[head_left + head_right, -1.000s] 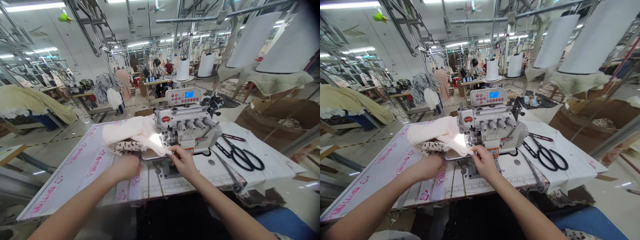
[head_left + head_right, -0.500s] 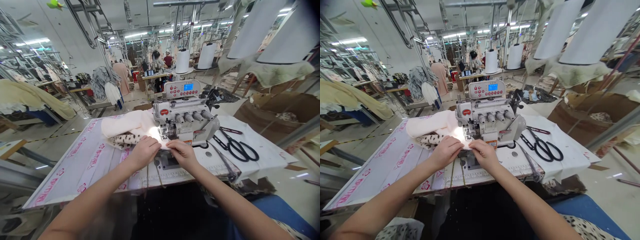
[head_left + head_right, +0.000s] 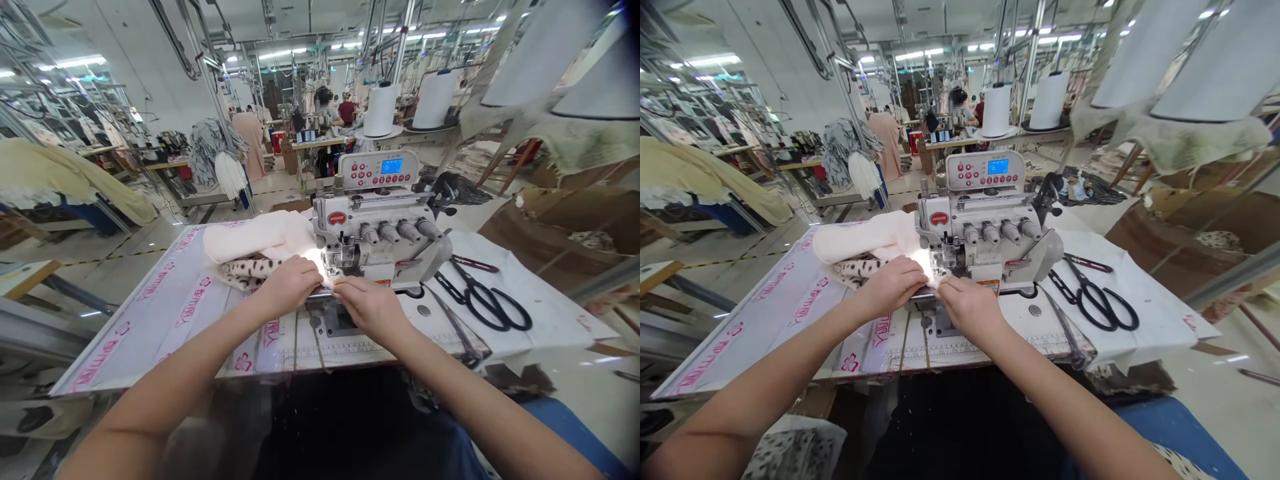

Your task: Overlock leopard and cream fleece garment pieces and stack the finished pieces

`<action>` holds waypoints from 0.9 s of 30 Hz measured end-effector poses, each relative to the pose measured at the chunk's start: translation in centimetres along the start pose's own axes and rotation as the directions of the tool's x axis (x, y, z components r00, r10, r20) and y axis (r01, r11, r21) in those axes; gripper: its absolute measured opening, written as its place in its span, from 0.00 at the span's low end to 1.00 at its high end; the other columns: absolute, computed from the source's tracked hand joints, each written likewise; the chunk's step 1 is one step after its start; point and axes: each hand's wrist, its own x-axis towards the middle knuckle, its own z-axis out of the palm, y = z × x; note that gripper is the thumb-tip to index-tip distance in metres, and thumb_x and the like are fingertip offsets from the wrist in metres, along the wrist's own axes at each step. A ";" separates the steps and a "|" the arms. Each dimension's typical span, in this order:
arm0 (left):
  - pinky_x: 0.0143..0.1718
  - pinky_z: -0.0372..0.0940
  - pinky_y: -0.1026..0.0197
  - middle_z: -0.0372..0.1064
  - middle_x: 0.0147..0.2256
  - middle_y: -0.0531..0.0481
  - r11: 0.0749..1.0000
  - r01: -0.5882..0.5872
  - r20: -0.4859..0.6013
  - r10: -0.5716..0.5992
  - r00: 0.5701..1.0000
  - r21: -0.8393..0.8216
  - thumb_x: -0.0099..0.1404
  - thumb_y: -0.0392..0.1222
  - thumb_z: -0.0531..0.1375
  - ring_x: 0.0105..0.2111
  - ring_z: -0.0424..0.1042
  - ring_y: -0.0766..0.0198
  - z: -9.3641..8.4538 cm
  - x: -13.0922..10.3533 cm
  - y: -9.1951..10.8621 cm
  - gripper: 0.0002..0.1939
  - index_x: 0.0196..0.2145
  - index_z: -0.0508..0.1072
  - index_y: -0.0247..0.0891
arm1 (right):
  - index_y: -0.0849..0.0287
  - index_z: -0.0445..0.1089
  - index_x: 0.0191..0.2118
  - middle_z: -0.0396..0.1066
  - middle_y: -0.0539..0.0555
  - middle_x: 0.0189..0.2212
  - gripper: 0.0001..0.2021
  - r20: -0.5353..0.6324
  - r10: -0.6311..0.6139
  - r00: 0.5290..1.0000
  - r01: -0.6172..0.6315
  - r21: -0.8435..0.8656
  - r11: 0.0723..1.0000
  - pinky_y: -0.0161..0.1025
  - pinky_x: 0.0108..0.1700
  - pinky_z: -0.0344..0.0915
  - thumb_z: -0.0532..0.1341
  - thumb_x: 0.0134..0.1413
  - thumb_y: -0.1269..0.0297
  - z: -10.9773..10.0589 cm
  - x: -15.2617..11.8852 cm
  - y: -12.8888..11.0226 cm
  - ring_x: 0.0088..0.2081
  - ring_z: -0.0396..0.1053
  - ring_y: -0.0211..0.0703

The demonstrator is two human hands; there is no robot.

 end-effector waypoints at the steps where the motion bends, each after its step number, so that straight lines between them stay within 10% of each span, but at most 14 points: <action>1: 0.36 0.59 0.61 0.67 0.31 0.47 0.999 0.031 0.001 -0.030 1.000 -0.036 0.66 0.37 0.49 0.33 0.65 0.64 0.0 0.1 -0.2 0.12 0.33 0.72 0.34 | 0.59 0.70 0.37 0.73 0.52 0.39 0.10 0.011 0.003 1.000 -0.002 -0.045 0.999 0.33 0.35 0.65 0.51 0.60 0.66 -0.2 0.1 -0.1 0.36 0.69 0.38; 9: 0.40 0.62 0.59 0.67 0.32 0.46 0.920 0.344 0.003 -0.349 0.937 -0.189 0.63 0.36 0.52 0.36 0.66 0.62 1.2 0.7 -2.4 0.12 0.34 0.75 0.35 | 0.62 0.63 0.50 0.67 0.59 0.47 0.15 -0.093 0.146 0.985 -0.144 0.036 0.989 0.43 0.46 0.66 0.52 0.58 0.68 2.2 -5.0 0.3 0.45 0.65 0.47; 19: 0.43 0.61 0.57 0.67 0.34 0.40 0.784 0.607 -0.093 -0.619 0.780 -0.129 0.61 0.33 0.50 0.39 0.66 0.57 4.0 4.8 -8.2 0.13 0.32 0.74 0.30 | 0.62 0.66 0.42 0.70 0.59 0.36 0.12 0.109 0.365 0.925 -0.370 0.029 0.929 0.46 0.41 0.68 0.49 0.58 0.66 5.6 -8.6 1.2 0.38 0.68 0.49; 23: 0.42 0.61 0.53 0.67 0.35 0.35 0.730 0.677 -0.099 -0.683 0.723 -0.094 0.60 0.32 0.50 0.39 0.66 0.53 3.1 4.6 -7.2 0.11 0.34 0.71 0.26 | 0.63 0.66 0.42 0.71 0.59 0.35 0.13 0.118 0.358 0.926 -0.362 0.011 0.932 0.45 0.40 0.68 0.49 0.59 0.65 5.8 -8.9 1.4 0.38 0.69 0.49; 27: 0.39 0.62 0.54 0.68 0.34 0.36 0.743 0.663 -0.016 -0.667 0.745 -0.095 0.62 0.32 0.48 0.36 0.68 0.54 -0.2 -0.5 -2.2 0.11 0.33 0.70 0.27 | 0.63 0.67 0.41 0.71 0.58 0.35 0.13 0.096 0.323 0.942 -0.324 0.001 0.946 0.45 0.39 0.68 0.48 0.58 0.65 6.3 -9.2 1.7 0.37 0.70 0.48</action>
